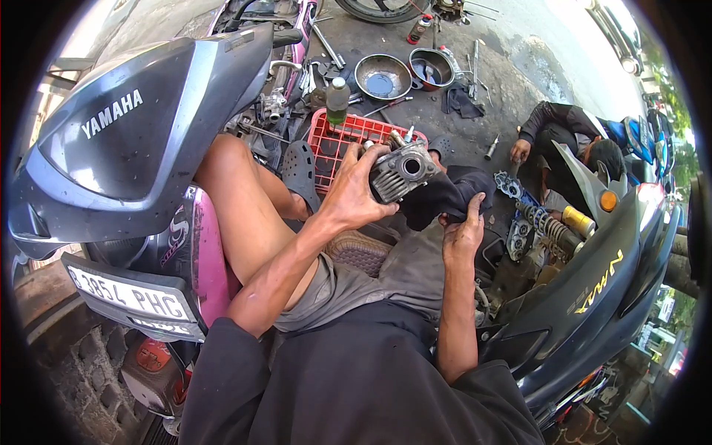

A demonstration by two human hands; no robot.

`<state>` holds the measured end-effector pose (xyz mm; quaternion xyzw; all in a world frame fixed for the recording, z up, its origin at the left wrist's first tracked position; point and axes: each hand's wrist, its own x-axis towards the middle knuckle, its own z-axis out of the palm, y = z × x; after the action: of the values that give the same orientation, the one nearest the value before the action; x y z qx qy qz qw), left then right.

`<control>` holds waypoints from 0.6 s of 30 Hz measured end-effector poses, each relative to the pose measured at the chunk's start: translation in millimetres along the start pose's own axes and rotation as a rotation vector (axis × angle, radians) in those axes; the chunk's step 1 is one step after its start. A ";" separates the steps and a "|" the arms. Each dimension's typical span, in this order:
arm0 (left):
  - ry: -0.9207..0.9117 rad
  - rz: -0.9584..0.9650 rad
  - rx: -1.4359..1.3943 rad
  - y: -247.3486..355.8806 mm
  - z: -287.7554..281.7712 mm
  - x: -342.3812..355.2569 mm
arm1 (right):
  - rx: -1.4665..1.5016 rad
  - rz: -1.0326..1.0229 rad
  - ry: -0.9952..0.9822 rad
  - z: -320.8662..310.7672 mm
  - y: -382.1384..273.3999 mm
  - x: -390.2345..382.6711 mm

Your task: Repairing and cleaning a motorcycle cylinder head using a power drill and a brush.

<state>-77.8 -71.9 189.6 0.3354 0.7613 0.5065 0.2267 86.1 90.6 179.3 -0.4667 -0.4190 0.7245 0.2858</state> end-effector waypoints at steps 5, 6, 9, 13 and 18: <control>0.100 0.114 0.164 1.7 2.4 -0.2 | 0.041 -0.057 -0.010 3.4 -2.7 -2.2; 0.102 0.112 0.163 1.1 2.9 -0.5 | 0.038 -0.056 -0.012 5.0 -5.6 -5.0; 0.143 0.139 0.168 -1.6 1.5 -0.2 | 0.066 -0.170 -0.063 12.2 -12.0 -15.2; 0.185 0.133 0.234 0.5 0.4 -0.4 | -0.009 -0.311 -0.037 14.0 -9.4 -26.3; 0.167 0.110 0.247 3.3 -0.3 0.7 | -0.452 -0.755 -0.182 1.6 5.0 -24.2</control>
<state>-77.6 -70.6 192.7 0.3587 0.8143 0.4471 0.0914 94.3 68.1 185.8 -0.2661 -0.7313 0.4978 0.3830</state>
